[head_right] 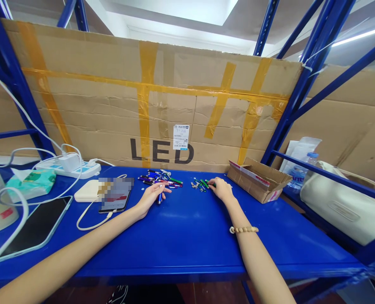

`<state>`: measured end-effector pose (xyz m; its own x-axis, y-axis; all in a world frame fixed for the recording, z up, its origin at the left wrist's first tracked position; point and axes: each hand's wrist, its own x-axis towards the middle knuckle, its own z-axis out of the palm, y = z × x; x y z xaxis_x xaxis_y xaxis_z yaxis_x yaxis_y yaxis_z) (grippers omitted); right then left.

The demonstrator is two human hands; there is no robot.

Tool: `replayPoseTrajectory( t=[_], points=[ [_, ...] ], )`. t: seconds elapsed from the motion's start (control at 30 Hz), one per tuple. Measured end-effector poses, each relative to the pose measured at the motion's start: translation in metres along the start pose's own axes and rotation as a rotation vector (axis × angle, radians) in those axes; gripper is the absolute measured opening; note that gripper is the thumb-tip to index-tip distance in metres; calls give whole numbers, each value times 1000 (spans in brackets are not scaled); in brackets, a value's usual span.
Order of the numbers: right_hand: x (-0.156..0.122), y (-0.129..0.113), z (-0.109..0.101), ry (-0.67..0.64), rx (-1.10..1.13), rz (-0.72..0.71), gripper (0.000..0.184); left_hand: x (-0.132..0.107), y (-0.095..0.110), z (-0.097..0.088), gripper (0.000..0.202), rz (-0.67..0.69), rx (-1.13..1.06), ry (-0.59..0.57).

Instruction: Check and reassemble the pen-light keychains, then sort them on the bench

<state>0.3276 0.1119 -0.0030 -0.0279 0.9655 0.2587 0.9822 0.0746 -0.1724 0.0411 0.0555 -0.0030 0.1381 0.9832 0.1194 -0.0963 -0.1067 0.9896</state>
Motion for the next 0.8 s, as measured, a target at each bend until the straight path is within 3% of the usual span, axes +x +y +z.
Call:
replayPoseTrajectory(
  t=[0.23, 0.43, 0.63, 0.8],
  points=[
    [-2, -5, -1, 12, 54, 55, 15, 0, 1, 0, 34, 5, 5, -3],
    [-6, -5, -16, 37, 91, 119, 22, 0, -1, -1, 39, 17, 16, -14],
    [-9, -3, -25, -78, 96, 80, 15, 1, -4, 0, 41, 23, 17, -34],
    [-11, -14, -28, 6, 47, 95, 16, -1, -1, 2, 34, 50, 16, -41]
  ],
)
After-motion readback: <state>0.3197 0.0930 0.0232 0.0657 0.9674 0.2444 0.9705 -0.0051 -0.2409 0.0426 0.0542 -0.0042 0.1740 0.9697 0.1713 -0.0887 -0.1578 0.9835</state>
